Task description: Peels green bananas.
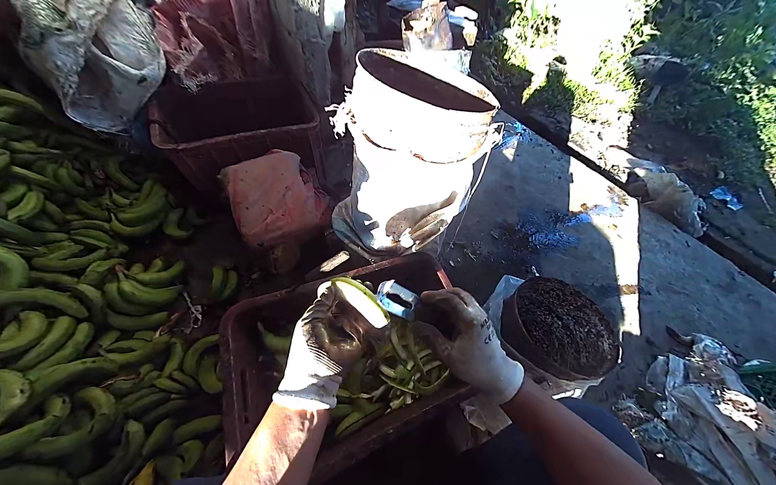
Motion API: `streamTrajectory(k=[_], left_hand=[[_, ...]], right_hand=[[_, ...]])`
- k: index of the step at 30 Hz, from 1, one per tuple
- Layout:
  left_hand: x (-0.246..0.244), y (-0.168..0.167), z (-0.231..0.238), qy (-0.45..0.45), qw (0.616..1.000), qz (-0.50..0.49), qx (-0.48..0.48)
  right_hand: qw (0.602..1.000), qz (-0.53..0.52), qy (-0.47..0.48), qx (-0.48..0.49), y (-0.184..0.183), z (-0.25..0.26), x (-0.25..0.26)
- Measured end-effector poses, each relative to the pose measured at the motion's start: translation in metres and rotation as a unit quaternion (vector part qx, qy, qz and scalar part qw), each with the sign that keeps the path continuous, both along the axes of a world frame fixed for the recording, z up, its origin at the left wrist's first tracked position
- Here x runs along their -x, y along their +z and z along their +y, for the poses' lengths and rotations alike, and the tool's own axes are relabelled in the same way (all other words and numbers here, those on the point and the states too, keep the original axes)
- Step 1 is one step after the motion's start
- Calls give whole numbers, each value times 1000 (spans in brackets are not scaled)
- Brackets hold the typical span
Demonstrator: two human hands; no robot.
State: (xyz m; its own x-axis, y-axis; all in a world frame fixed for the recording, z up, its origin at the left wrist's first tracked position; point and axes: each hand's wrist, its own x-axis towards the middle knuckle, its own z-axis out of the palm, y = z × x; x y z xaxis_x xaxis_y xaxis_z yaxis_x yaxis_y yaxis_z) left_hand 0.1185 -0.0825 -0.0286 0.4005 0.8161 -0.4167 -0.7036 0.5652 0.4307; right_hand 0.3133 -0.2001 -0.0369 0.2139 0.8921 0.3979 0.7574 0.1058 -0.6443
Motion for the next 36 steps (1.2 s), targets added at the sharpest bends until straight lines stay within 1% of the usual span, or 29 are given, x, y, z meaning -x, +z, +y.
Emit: streamTrajectory(k=[1, 3, 5, 6, 8, 10, 11, 13, 14, 15, 18, 20, 22, 23, 26, 28, 29, 30, 31, 32, 33, 34, 35, 36], left_hand=[[2, -1, 1, 4, 1000, -18, -3], [5, -5, 1, -4, 998, -48, -41], [6, -4, -2, -26, 996, -49, -63], [6, -1, -4, -41, 997, -36, -61], [3, 6, -7, -65, 996, 22, -59], [1, 7, -8, -102, 992, 43, -61], [2, 5, -10, -125, 987, 49, -83], [9, 5, -14, -169, 967, 72, -178], [14, 5, -15, -199, 948, 88, -232], [17, 6, -16, -234, 932, 100, -259], [17, 1, -17, -328, 893, 116, -284], [16, 0, -19, -361, 881, 93, -290], [17, -3, -19, -360, 882, 80, -292], [18, -3, -20, -357, 881, 90, -297], [14, 4, -23, -367, 873, 116, -299], [10, 3, -20, -366, 887, 60, -274], [9, -2, -18, -355, 895, 31, -269], [9, -6, -17, -337, 896, 28, -286], [9, -6, -17, -315, 893, 61, -316], [8, -1, -18, -298, 881, 126, -346], [6, 4, -18, -285, 864, 201, -363], [3, 8, -17, -269, 856, 246, -367], [1, 9, -16, -249, 857, 265, -364], [-1, 6, -14, -230, 870, 254, -356]], right_hand=[[1000, -9, 19, -5, -3, 0, 5], [998, -30, 44, -15, -7, 3, 12], [997, -34, 55, -33, -9, 6, 14], [997, -39, 59, -41, -9, 7, 13], [995, -60, 70, -46, -6, 8, 8], [994, -59, 83, -38, -3, 8, 4], [994, -51, 87, -30, -2, 9, 2], [996, -32, 86, -11, 0, 9, -3], [997, -17, 82, 1, 1, 10, -5], [997, 0, 78, 13, 2, 12, -9], [994, 50, 70, 59, 5, 18, -21], [988, 91, 84, 96, 8, 20, -29], [975, 129, 101, 147, 7, 23, -34], [969, 130, 102, 185, 3, 26, -38], [942, 65, 59, 323, -17, 34, -55], [935, 62, 21, 349, -23, 35, -60], [934, 59, -3, 352, -21, 34, -60], [933, 47, -28, 356, -15, 34, -61], [931, 26, -51, 361, -8, 32, -61], [931, 5, -72, 357, -1, 31, -60], [939, -6, -88, 332, 4, 29, -58], [951, -8, -100, 292, 7, 26, -55], [965, -1, -102, 242, 8, 24, -52], [978, 10, -96, 187, 7, 22, -48]])
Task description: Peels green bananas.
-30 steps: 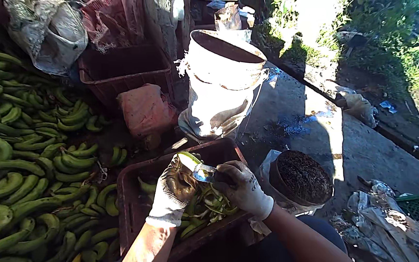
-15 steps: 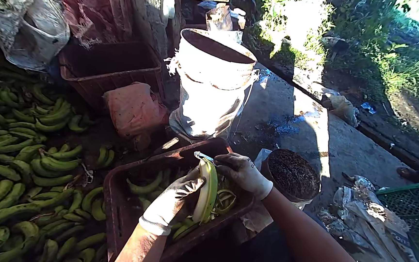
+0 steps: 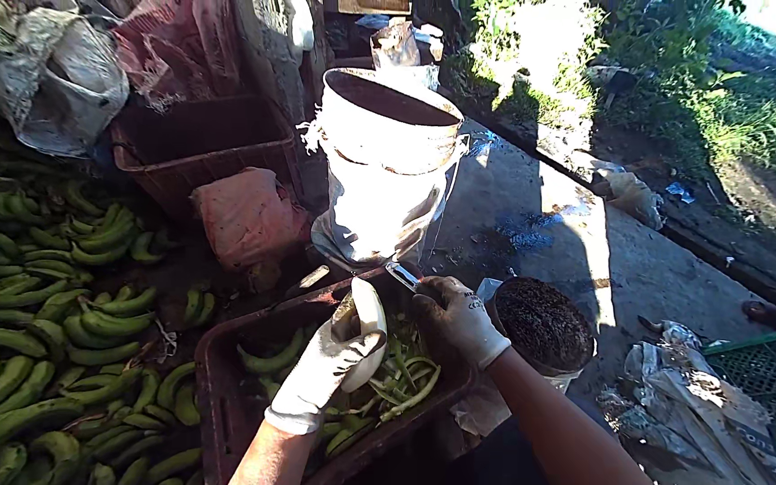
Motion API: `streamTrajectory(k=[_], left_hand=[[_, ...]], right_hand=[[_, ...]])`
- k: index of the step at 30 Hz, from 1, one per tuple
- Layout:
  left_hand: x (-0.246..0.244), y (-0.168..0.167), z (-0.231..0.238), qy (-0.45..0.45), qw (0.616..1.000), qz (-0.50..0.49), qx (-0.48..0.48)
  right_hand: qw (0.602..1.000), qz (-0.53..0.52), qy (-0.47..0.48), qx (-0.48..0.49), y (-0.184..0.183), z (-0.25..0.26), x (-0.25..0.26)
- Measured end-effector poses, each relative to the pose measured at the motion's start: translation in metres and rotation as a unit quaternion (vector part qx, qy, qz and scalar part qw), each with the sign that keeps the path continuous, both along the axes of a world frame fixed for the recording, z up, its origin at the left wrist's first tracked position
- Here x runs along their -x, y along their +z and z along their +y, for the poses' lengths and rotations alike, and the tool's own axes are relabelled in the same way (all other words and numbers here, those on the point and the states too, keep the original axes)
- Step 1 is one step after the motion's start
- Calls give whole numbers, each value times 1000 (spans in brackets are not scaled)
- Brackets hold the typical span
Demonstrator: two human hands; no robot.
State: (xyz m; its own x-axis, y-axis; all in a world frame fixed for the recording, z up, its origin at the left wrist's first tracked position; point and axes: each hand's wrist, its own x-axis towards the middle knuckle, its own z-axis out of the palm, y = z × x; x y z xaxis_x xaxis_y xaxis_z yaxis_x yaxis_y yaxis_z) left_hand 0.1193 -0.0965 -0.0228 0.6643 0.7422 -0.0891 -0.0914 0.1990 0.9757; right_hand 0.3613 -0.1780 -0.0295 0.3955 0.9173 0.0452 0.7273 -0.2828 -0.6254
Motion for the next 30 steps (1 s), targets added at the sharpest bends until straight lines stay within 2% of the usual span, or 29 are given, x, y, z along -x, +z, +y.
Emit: streamTrajectory(k=[2, 4, 6, 8, 11, 14, 17, 19, 21, 23, 26, 28, 30], left_hand=[[-1, -8, 5, 29, 992, -93, 76], [-1, -11, 9, 53, 961, -199, 186], [2, -11, 15, 71, 929, -263, 249], [5, -13, 20, 81, 911, -300, 271], [9, -13, 19, 76, 909, -310, 268], [11, -10, 13, 11, 921, -289, 262], [11, -9, 2, -31, 951, -222, 212], [12, -7, -6, -58, 975, -156, 145], [11, -5, -8, -96, 982, -124, 103], [9, -1, -8, -116, 985, -104, 79], [9, 2, -3, -119, 986, -99, 58], [11, 2, 1, -74, 991, -100, 59], [15, 1, 6, -7, 989, -116, 97]], right_hand=[[995, 13, 29, -99, -1, -4, 10], [983, 7, 78, -166, -5, -10, 20], [970, -12, 131, -204, -8, -17, 28], [962, -41, 169, -212, -10, -21, 35], [956, -65, 192, -213, -11, -22, 41], [952, -51, 208, -221, -8, -21, 43], [951, -24, 208, -228, -4, -19, 42], [961, 14, 183, -207, 0, -16, 38], [976, 54, 142, -156, 3, -10, 30], [991, 90, 92, -43, 3, -3, 18], [988, 77, 21, 132, -4, 7, -5], [987, 69, -8, 144, -4, 4, -11], [996, 51, -2, 71, 0, -4, -8]])
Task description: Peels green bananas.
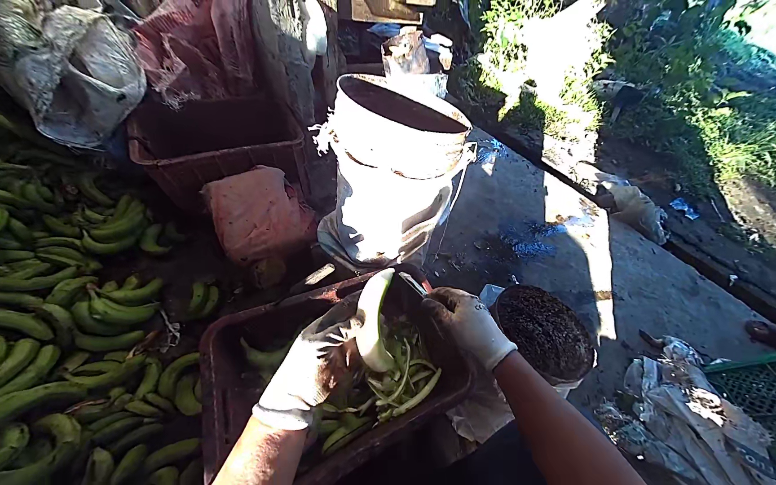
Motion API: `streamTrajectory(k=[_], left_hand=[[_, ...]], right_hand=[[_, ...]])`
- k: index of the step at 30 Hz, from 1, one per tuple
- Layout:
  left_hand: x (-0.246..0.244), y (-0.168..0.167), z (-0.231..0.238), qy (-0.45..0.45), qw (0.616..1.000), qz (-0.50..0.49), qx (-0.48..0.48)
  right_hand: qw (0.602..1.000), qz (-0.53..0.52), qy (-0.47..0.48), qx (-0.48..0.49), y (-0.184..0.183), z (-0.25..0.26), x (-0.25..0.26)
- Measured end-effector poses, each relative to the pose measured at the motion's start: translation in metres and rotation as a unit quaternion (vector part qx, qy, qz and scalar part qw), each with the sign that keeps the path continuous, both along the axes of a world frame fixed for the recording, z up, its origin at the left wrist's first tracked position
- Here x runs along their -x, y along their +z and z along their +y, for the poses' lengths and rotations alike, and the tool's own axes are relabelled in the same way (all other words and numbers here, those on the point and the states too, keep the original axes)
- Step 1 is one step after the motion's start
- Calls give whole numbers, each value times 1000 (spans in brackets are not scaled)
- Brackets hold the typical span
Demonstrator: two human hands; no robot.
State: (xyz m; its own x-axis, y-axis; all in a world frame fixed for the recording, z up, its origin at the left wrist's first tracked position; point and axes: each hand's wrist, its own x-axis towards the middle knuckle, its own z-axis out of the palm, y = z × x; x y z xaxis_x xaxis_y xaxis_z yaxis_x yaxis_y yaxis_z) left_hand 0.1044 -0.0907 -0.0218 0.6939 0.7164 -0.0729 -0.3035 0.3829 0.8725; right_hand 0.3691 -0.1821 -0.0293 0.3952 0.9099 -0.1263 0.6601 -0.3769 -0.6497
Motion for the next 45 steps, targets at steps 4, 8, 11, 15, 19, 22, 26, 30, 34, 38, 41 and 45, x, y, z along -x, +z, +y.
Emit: streamTrajectory(k=[4, 8, 11, 15, 19, 22, 26, 30, 34, 38, 41, 45], left_hand=[[7, -7, 15, 42, 980, -148, 129], [9, -3, 14, 45, 978, -154, 132], [8, -5, 7, 2, 994, -95, 59], [1, 2, -5, -1, 1000, -17, -9], [-9, -9, -7, 20, 999, -41, 6], [-5, -16, -3, 21, 999, -46, 19], [1, 1, -2, 22, 995, -76, 67], [-1, -2, 2, 38, 991, -97, 80], [-11, -4, -3, 76, 993, -70, 55], [-12, 7, -10, 96, 993, -56, 40], [-8, 15, -15, 100, 994, -41, 16], [15, 34, 11, 76, 990, -114, -36]], right_hand=[[963, -11, 132, -233, 8, -19, 20], [932, -75, 232, -267, 5, -26, 39], [925, -85, 247, -276, -3, -24, 48], [927, -93, 152, -329, -8, -16, 55], [968, -28, 15, -250, -17, -2, 49], [992, 48, -68, -98, -23, 9, 23], [988, 70, -124, -52, -24, 14, -14], [984, 83, -116, -109, -3, 8, 0], [973, 128, -44, -187, 16, -4, 44], [971, 33, 84, -221, 21, -18, 79], [940, -124, 102, -302, 4, -18, 97], [878, -103, 15, -467, 57, 8, 93]])
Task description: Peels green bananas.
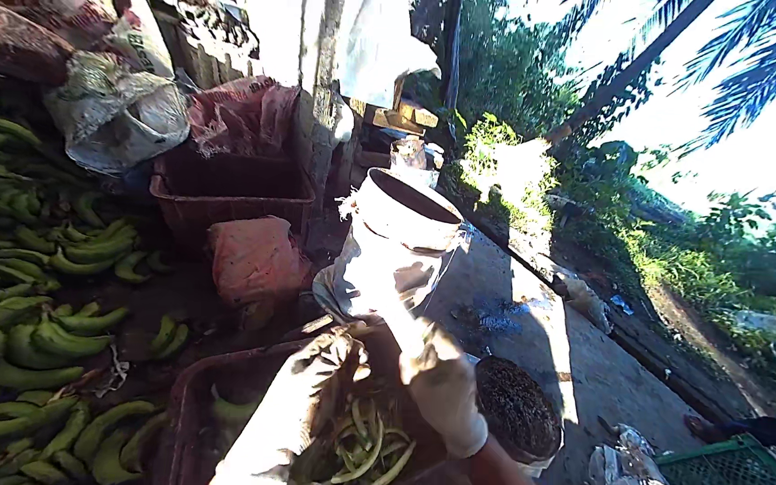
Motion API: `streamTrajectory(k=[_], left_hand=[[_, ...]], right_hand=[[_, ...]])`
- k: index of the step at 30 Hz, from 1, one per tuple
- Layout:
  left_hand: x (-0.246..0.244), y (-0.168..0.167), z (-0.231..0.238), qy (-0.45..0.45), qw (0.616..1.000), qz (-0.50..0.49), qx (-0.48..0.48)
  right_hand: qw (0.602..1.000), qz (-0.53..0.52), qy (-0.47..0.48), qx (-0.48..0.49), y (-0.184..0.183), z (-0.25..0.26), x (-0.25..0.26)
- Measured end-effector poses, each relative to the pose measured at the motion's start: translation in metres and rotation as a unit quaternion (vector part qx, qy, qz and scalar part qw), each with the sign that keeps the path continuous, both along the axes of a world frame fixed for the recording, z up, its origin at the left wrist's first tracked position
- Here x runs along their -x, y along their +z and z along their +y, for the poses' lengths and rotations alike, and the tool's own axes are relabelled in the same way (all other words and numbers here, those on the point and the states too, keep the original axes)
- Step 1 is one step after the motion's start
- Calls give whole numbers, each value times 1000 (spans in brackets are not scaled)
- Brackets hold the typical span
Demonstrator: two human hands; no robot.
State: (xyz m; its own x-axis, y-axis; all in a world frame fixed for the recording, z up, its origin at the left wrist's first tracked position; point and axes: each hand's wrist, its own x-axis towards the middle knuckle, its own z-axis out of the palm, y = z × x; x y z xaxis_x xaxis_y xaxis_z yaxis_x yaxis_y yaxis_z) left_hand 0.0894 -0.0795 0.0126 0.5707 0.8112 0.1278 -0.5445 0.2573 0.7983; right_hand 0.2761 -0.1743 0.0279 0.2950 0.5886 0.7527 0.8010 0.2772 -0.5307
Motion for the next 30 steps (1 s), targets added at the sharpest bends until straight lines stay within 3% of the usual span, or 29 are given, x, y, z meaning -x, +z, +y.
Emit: streamTrajectory(k=[2, 4, 5, 7, 9, 11, 14, 17, 19, 21, 23, 26, 30], left_hand=[[25, 15, 15, 79, 995, 33, -48], [52, 31, 26, 186, 978, 85, -50], [67, 30, 34, 218, 971, 96, -37], [99, 34, 45, 282, 956, 72, 20], [127, 39, 59, 354, 931, 36, 81], [150, 40, 68, 390, 915, 6, 102], [169, 32, 79, 405, 907, -33, 113], [172, 28, 83, 396, 910, -22, 120], [166, 28, 86, 385, 915, -26, 120], [162, 28, 86, 371, 921, -19, 117], [157, 26, 87, 367, 923, -11, 115], [151, 24, 88, 356, 928, 16, 105], [142, 21, 85, 296, 943, 152, 27]], right_hand=[[997, 20, -57, -51, 64, 30, -22], [991, 45, -123, 0, 133, 57, -55], [990, 80, -111, 16, 162, 71, -69], [991, 114, -64, 18, 199, 79, -68], [992, 125, 8, -5, 201, 77, -29], [984, 154, 87, 36, 158, 63, 24], [940, 197, 132, 245, 21, 72, 93], [816, 167, 115, 541, -125, 93, 149], [748, 103, 85, 650, -179, 97, 186], [707, 30, 52, 704, -202, 98, 217], [709, 9, 16, 705, -215, 98, 233], [744, 102, 18, 660, -213, 92, 228], [807, 242, 73, 533, -161, 71, 152]])
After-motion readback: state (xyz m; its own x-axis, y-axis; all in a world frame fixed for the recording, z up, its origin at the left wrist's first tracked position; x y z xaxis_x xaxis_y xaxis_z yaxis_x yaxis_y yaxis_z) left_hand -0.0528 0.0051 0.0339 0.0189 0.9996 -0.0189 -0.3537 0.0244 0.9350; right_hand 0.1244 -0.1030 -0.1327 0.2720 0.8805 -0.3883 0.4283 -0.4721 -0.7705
